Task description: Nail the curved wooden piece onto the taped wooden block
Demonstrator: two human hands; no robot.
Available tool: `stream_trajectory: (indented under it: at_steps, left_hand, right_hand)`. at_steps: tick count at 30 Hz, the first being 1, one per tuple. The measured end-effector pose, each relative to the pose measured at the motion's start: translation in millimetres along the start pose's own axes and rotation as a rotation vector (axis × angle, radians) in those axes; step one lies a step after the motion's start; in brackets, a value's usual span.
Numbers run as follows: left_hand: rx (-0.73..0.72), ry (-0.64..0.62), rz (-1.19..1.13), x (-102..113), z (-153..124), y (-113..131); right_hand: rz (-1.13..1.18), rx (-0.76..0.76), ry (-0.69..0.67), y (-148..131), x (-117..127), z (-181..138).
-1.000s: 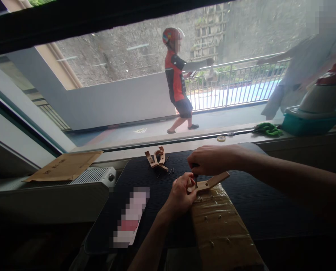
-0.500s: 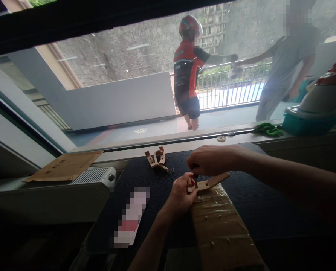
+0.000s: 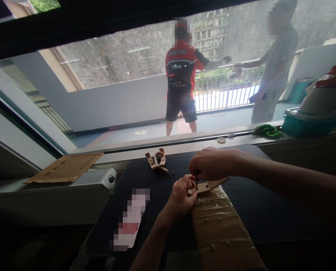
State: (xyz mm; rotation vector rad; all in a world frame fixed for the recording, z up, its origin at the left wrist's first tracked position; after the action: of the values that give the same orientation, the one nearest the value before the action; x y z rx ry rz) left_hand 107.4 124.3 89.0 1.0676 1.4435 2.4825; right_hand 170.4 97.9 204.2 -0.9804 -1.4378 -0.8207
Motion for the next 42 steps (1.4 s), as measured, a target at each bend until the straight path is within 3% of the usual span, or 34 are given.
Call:
stream_trajectory:
  at_steps: [15, 22, 42]
  left_hand:
    - [-0.013, -0.011, 0.062, -0.9, 0.0, 3.1]
    - [0.002, -0.029, 0.053, -2.1, 0.8, 0.6]
    - [-0.012, -0.035, 0.063, -2.0, 0.1, 1.9]
  right_hand:
    - [-0.075, -0.010, -0.013, -1.4, -9.0, 7.9]
    - [-0.029, -0.012, 0.050, -0.2, 4.0, -0.2]
    - [-0.043, 0.001, -0.001, -1.6, -3.7, 1.2]
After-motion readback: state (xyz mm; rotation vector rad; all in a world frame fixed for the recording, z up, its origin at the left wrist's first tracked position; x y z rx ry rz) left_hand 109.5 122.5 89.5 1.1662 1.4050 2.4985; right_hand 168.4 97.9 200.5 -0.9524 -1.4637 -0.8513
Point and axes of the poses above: each hand's wrist, its own z-axis towards the middle knuckle, its own x-axis out of the back of the hand, y = z × x, the point moved 8 cm from there along z, towards the middle knuckle, and after that the axes turned 9 degrees about y, right-handed, at the moved point
